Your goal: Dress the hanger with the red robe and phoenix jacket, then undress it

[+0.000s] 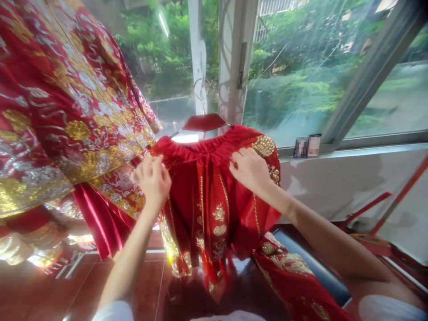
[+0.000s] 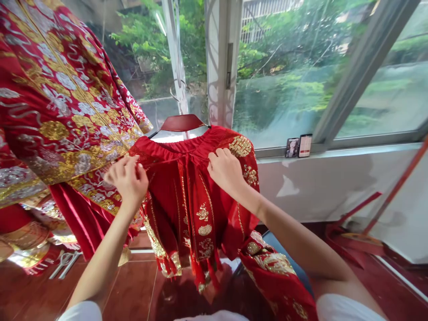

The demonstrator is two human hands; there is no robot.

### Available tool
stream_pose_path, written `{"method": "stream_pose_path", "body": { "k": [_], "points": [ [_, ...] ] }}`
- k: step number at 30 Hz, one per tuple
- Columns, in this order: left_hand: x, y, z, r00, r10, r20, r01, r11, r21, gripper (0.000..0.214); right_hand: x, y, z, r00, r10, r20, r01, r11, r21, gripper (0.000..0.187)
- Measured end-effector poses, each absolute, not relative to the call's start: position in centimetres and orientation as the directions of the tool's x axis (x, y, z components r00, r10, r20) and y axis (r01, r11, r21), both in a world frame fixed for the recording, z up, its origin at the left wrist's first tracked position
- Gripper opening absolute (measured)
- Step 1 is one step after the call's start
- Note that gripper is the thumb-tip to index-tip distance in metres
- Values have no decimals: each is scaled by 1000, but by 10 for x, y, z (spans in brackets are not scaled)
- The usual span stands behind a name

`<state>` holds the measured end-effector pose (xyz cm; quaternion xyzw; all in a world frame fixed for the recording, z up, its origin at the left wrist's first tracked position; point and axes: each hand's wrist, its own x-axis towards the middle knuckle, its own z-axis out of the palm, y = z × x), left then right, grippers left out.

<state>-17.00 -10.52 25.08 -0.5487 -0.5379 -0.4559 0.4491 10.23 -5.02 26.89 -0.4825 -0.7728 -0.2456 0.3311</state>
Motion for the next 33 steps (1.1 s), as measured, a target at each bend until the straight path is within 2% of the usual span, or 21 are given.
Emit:
{"method": "stream_pose_path", "body": {
  "k": [2, 5, 8, 11, 13, 15, 18, 20, 22, 24, 26, 28, 30, 33],
  "points": [
    [-153, -91, 238, 165, 220, 961, 983, -111, -144, 23, 91, -53, 268, -346, 552, 759, 913, 385, 137, 23],
    [-138, -66, 225, 333, 345, 877, 943, -148, -300, 26, 80, -49, 263, -489, 503, 713, 845, 476, 243, 36],
    [-136, -50, 224, 379, 426, 822, 926, -171, -338, 26, 74, -40, 261, -535, 535, 654, 814, 534, 229, 29],
    [-138, -49, 232, 386, 500, 775, 921, -255, -294, 25, 72, -34, 265, -492, 608, 623, 829, 545, 122, 24],
    [-134, -56, 240, 338, 530, 778, 932, -303, -198, 25, 72, -34, 272, -429, 652, 625, 821, 570, -31, 24],
    [-124, -69, 250, 255, 536, 805, 923, -383, -37, 24, 71, -36, 280, -317, 712, 626, 742, 598, -304, 22],
    [-104, -89, 267, 156, 562, 812, 837, -512, 193, 17, 65, -45, 292, -179, 855, 486, 422, 513, -747, 18],
    [-96, -97, 280, 129, 598, 791, 806, -528, 268, 17, 61, -50, 297, -135, 904, 406, 239, 427, -872, 16],
    [-97, -98, 292, 107, 614, 782, 794, -526, 304, 16, 62, -52, 300, -66, 901, 429, 185, 433, -882, 13],
    [-108, -92, 302, 63, 590, 805, 787, -526, 323, 10, 71, -50, 302, -14, 875, 484, 217, 475, -853, 12],
    [-124, -83, 310, -1, 532, 847, 799, -509, 320, 11, 86, -45, 305, 1, 828, 561, 314, 532, -786, 11],
    [-140, -78, 317, -49, 497, 866, 798, -502, 333, 11, 100, -40, 311, -16, 753, 658, 450, 593, -668, 9],
    [-151, -80, 324, -38, 552, 833, 734, -550, 398, 8, 110, -37, 318, -72, 706, 705, 566, 611, -554, 10],
    [-161, -95, 332, 163, 746, 646, 656, -571, 493, 19, 117, -38, 327, -202, 771, 604, 640, 570, -515, 10]
  ]
}}
